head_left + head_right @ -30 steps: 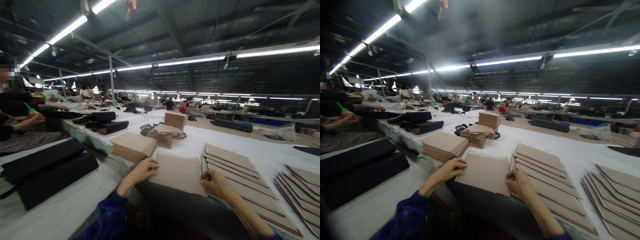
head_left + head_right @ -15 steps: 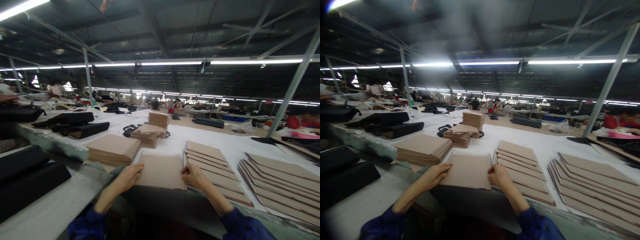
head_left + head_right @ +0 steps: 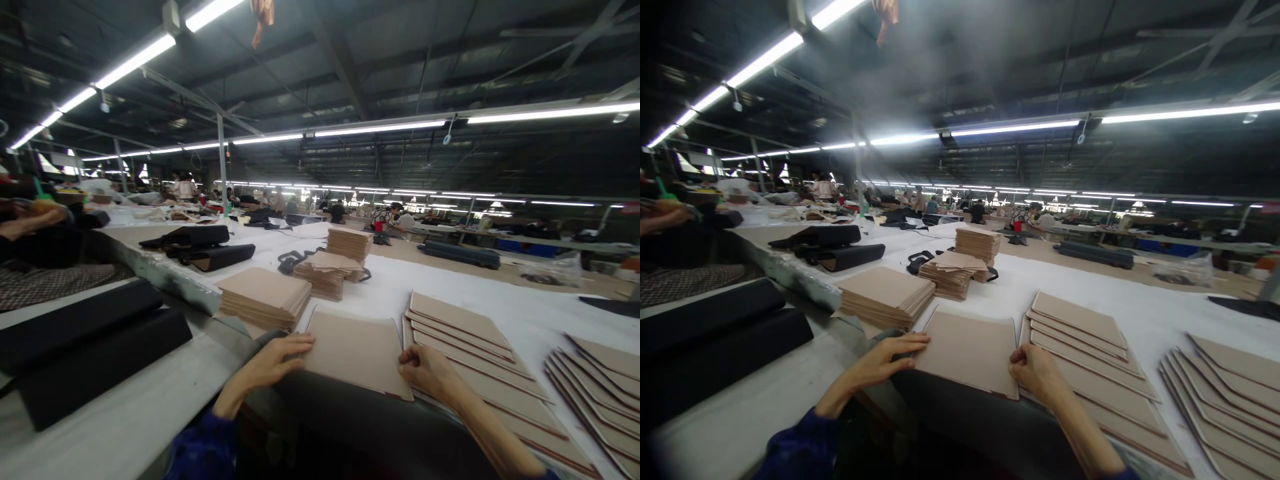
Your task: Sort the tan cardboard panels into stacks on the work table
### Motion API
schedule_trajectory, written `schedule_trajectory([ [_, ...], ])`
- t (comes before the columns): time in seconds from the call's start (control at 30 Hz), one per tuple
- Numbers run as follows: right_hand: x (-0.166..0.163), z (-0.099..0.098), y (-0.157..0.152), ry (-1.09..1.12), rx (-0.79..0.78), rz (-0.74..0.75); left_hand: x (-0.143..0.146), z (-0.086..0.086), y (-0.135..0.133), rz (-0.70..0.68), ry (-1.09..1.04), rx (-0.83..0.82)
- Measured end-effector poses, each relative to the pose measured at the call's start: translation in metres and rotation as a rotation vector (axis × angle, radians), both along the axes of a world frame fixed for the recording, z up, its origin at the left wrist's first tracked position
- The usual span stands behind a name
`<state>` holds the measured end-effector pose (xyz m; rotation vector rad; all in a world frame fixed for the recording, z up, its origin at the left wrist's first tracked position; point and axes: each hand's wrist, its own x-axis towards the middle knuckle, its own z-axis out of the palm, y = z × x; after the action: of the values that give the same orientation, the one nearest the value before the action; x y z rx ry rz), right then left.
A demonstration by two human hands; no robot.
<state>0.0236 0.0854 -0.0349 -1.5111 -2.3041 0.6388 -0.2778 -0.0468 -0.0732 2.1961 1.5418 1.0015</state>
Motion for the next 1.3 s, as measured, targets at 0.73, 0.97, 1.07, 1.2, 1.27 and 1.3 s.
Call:
schedule_trajectory([
  [0.73, 0.002, -0.003, 0.0, 0.027, 0.021, -0.001, 0.013, -0.046, -0.016, 0.292, 0.067, 0.374],
  [0.97, 0.002, 0.002, -0.005, 0.024, 0.015, 0.003, 0.012, -0.047, -0.015, 0.281, 0.081, 0.347],
  [1.07, 0.001, 0.002, -0.006, 0.026, 0.004, -0.009, 0.013, -0.045, -0.017, 0.297, 0.135, 0.327],
  [1.2, 0.002, 0.0, -0.005, 0.043, 0.01, -0.026, 0.023, -0.035, -0.018, 0.353, 0.313, 0.357],
  [1.27, 0.002, -0.002, -0.003, 0.055, 0.004, -0.034, 0.031, -0.029, -0.016, 0.371, 0.391, 0.362],
  [1.3, 0.002, -0.003, -0.003, 0.059, 0.001, -0.036, 0.036, -0.026, -0.015, 0.386, 0.416, 0.359],
])
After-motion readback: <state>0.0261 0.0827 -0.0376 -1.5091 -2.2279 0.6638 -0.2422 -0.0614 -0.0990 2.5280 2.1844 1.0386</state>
